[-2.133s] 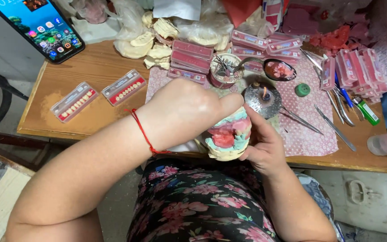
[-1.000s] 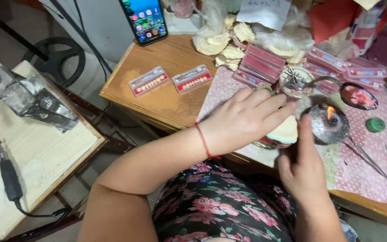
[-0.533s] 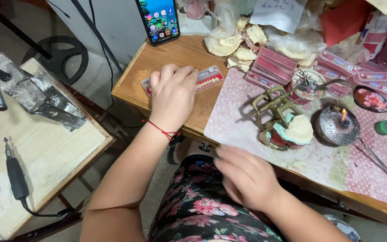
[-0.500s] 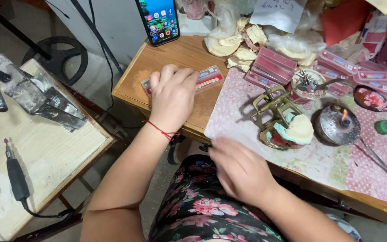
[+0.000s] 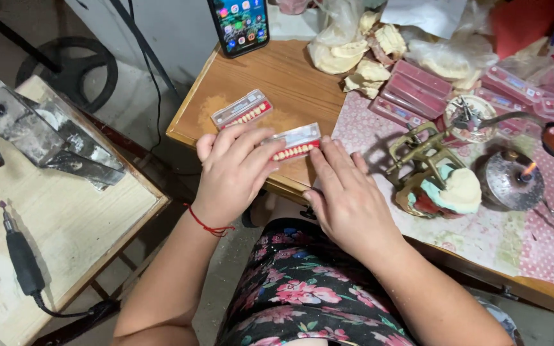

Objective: Waxing and sculpting a dental prosthesis model and positioning teeth using a heated tool

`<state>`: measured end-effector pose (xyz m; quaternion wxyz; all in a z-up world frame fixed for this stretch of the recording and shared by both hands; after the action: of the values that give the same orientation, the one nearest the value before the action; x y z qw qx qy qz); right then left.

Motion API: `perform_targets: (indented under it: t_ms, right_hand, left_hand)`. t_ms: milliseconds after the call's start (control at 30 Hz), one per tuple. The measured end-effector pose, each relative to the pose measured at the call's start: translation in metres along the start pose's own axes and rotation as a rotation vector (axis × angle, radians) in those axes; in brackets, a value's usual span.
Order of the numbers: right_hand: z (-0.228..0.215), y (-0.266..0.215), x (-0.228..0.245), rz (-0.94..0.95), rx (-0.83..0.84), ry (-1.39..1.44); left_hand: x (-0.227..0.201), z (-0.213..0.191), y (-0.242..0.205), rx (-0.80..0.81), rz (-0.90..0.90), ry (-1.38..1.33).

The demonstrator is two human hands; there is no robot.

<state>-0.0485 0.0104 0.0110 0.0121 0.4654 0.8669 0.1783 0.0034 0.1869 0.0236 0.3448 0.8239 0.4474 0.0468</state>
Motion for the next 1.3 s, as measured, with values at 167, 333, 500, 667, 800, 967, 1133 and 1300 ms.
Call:
perform_targets:
  t_ms: [167, 333, 500, 667, 800, 967, 1133, 1300]
  right_hand:
    - [-0.004, -0.002, 0.002, -0.024, -0.064, 0.007]
    - [-0.008, 0.000, 0.002, -0.028, -0.092, 0.045]
    - [-0.009, -0.002, 0.000, -0.025, -0.095, 0.037]
    - [-0.007, -0.004, -0.001, -0.024, -0.109, 0.025]
    - [-0.005, -0.001, -0.002, -0.002, -0.054, 0.033]
    - [-0.002, 0.003, -0.001, -0.005, 0.011, -0.034]
    - [-0.001, 0.002, -0.002, -0.001, 0.006, -0.072]
    - [-0.001, 0.002, -0.003, 0.002, -0.008, -0.078]
  left_hand:
    - [0.004, 0.003, -0.003, -0.043, 0.053, -0.083]
    - [0.006, 0.003, -0.002, -0.045, 0.049, -0.096]
    - [0.008, 0.004, -0.001, -0.052, 0.052, -0.109]
    - [0.007, 0.005, 0.003, -0.001, 0.069, -0.042]
    - [0.007, 0.001, 0.013, 0.044, 0.071, -0.028]
    - [0.006, 0.003, 0.025, 0.063, 0.130, -0.001]
    - [-0.008, 0.007, 0.045, 0.126, 0.196, 0.023]
    - [-0.025, 0.034, 0.054, 0.136, 0.238, 0.098]
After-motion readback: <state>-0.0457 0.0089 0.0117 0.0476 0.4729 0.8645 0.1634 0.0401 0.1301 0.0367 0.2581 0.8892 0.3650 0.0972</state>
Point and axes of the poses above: each hand's wrist, its own y-axis towards the middle knuckle, its own z-axis out of the palm, x = y × z, the point moved 6 cm from there along y, towards the middle knuckle, and after that the axes turned 7 degrees about -z, right-handed, at the moved point
